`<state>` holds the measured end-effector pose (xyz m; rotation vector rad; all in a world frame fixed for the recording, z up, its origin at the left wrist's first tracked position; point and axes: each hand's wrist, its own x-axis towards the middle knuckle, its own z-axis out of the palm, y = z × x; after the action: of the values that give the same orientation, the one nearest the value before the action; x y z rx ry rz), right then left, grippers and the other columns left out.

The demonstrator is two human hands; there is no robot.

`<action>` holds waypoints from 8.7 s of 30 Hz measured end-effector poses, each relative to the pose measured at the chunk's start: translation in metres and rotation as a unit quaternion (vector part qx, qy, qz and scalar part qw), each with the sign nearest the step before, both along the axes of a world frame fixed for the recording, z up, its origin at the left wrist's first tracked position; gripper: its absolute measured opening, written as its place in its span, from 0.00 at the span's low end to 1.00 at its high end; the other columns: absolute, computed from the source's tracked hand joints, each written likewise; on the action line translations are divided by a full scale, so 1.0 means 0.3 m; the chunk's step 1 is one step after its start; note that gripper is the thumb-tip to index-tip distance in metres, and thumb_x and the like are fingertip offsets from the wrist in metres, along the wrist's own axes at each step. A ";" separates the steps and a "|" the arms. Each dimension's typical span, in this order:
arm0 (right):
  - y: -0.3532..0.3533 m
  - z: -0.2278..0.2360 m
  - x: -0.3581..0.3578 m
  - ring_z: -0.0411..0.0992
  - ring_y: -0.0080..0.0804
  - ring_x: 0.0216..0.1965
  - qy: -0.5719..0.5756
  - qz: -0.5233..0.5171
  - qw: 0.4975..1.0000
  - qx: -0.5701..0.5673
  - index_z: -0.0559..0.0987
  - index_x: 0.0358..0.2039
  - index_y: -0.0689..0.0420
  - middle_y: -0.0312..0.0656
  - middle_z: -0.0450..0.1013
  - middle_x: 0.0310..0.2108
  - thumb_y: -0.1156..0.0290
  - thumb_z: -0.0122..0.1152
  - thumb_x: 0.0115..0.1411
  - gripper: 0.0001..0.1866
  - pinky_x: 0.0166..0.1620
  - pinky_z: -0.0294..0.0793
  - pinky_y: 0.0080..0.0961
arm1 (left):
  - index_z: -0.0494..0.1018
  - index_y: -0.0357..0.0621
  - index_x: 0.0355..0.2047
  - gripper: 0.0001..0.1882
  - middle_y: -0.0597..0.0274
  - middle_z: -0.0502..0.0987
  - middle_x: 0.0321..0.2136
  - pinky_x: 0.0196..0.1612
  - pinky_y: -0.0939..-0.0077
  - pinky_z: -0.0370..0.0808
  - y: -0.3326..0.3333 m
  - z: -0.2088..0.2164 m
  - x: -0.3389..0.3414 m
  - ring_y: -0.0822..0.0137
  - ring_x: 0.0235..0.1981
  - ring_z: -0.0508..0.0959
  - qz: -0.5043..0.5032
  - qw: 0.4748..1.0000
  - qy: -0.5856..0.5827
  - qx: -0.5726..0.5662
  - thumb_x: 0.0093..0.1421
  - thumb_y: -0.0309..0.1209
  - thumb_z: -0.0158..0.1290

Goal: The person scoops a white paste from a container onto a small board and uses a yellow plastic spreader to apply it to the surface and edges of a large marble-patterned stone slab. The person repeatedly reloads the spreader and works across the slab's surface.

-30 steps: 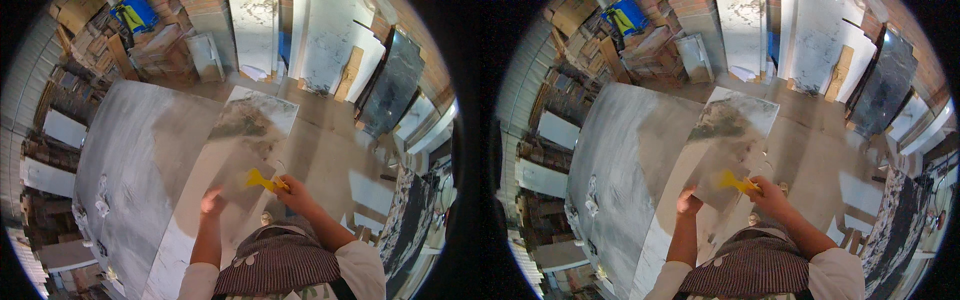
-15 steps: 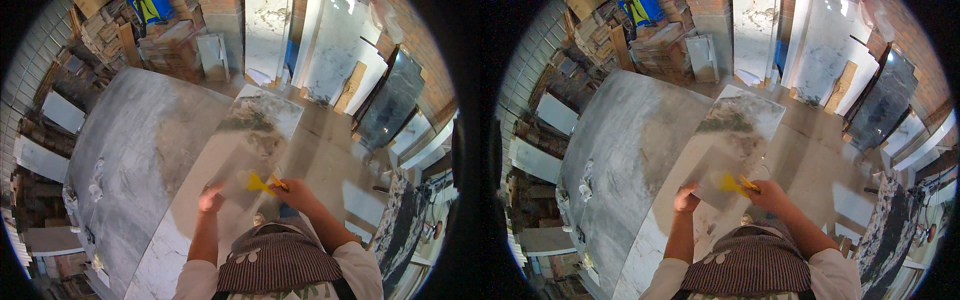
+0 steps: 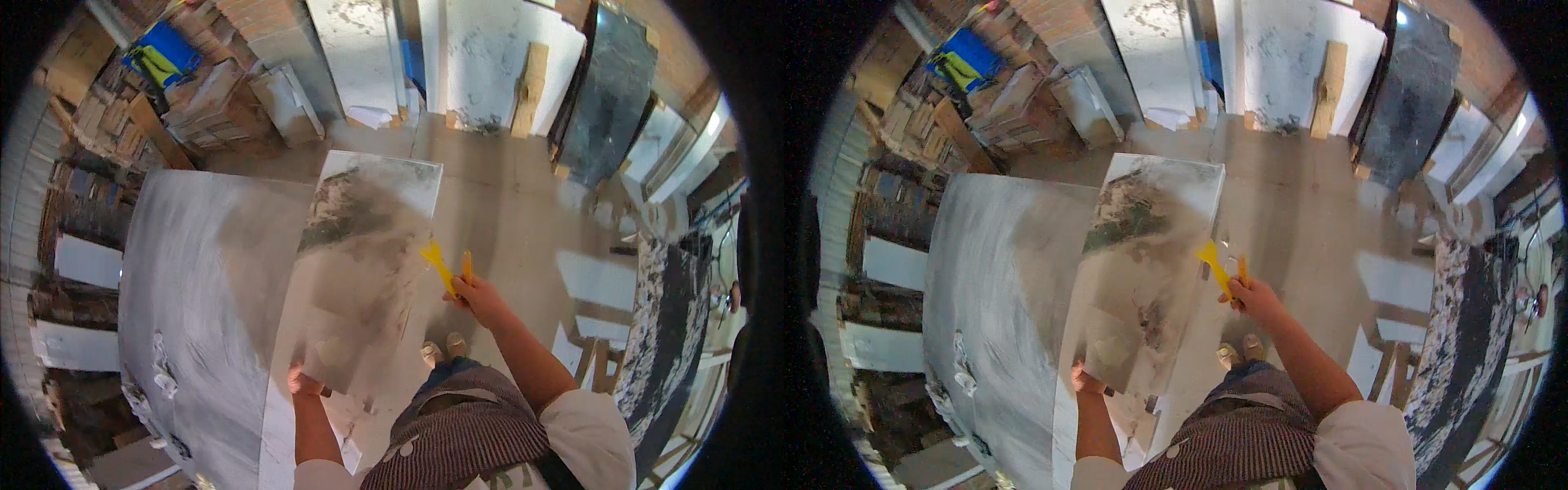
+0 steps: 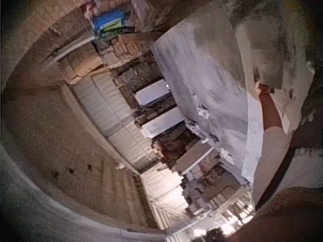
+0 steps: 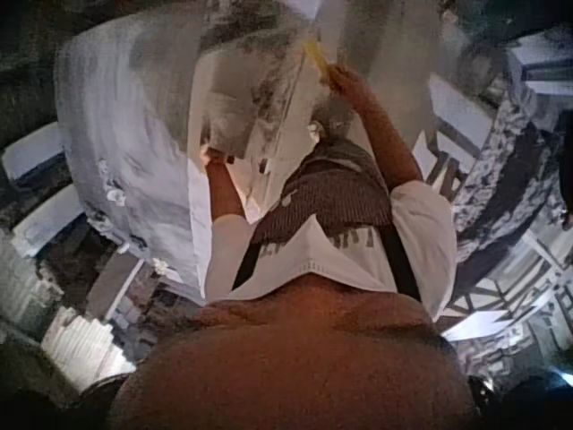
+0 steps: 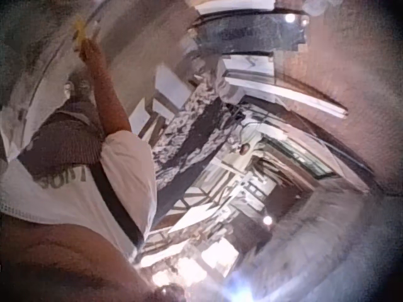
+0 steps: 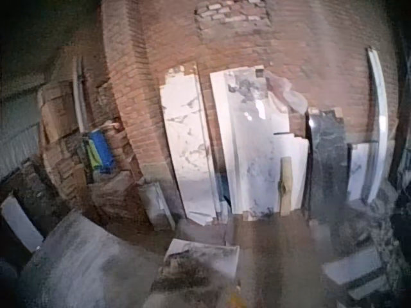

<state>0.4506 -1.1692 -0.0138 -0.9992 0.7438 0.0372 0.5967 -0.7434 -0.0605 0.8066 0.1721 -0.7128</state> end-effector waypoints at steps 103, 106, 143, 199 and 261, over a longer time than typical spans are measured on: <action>0.016 -0.006 0.333 0.74 0.54 0.34 0.042 -0.096 0.841 -0.531 0.76 0.46 0.57 0.55 0.75 0.31 0.63 0.51 0.58 0.18 0.36 0.73 0.41 | 0.66 0.40 0.55 0.32 0.58 0.72 0.52 0.57 0.53 0.65 0.241 0.052 -0.148 0.56 0.54 0.70 -0.043 0.998 0.015 -0.052 0.49 0.36 0.59; 0.067 -0.043 0.332 0.74 0.54 0.34 0.076 -0.046 0.847 -0.524 0.74 0.49 0.56 0.55 0.75 0.31 0.63 0.50 0.58 0.20 0.36 0.72 0.42 | 0.66 0.41 0.55 0.33 0.58 0.72 0.51 0.57 0.54 0.66 0.231 0.056 -0.151 0.56 0.54 0.70 -0.042 0.998 0.014 -0.045 0.49 0.37 0.59; 1.071 0.046 -0.339 0.72 0.46 0.21 0.049 0.133 0.897 -0.420 0.66 0.55 0.61 0.52 0.71 0.20 0.71 0.53 0.59 0.23 0.27 0.70 0.41 | 0.67 0.42 0.53 0.32 0.60 0.73 0.49 0.51 0.56 0.73 0.214 0.058 -0.140 0.56 0.51 0.73 -0.078 0.992 0.044 -0.090 0.48 0.36 0.63; 0.475 0.115 -0.029 0.73 0.44 0.29 -0.124 0.381 0.725 -0.561 0.76 0.26 0.57 0.44 0.74 0.24 0.62 0.71 0.45 0.15 0.31 0.69 0.38 | 0.63 0.38 0.57 0.37 0.55 0.71 0.53 0.57 0.58 0.68 0.195 0.096 -0.141 0.56 0.54 0.71 -0.061 0.995 0.026 -0.070 0.49 0.39 0.61; 1.207 0.456 -0.404 0.73 0.47 0.31 -0.094 0.414 0.701 -0.572 0.75 0.50 0.52 0.47 0.73 0.29 0.59 0.64 0.51 0.25 0.36 0.72 0.39 | 0.65 0.40 0.54 0.28 0.55 0.70 0.51 0.54 0.54 0.67 0.509 0.193 -0.704 0.53 0.53 0.69 0.070 0.984 -0.126 0.108 0.51 0.23 0.53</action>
<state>0.3294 -0.8069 0.1229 -2.4589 -0.0409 0.2769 0.3855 -0.5908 -0.0026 1.0742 0.0768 -0.4577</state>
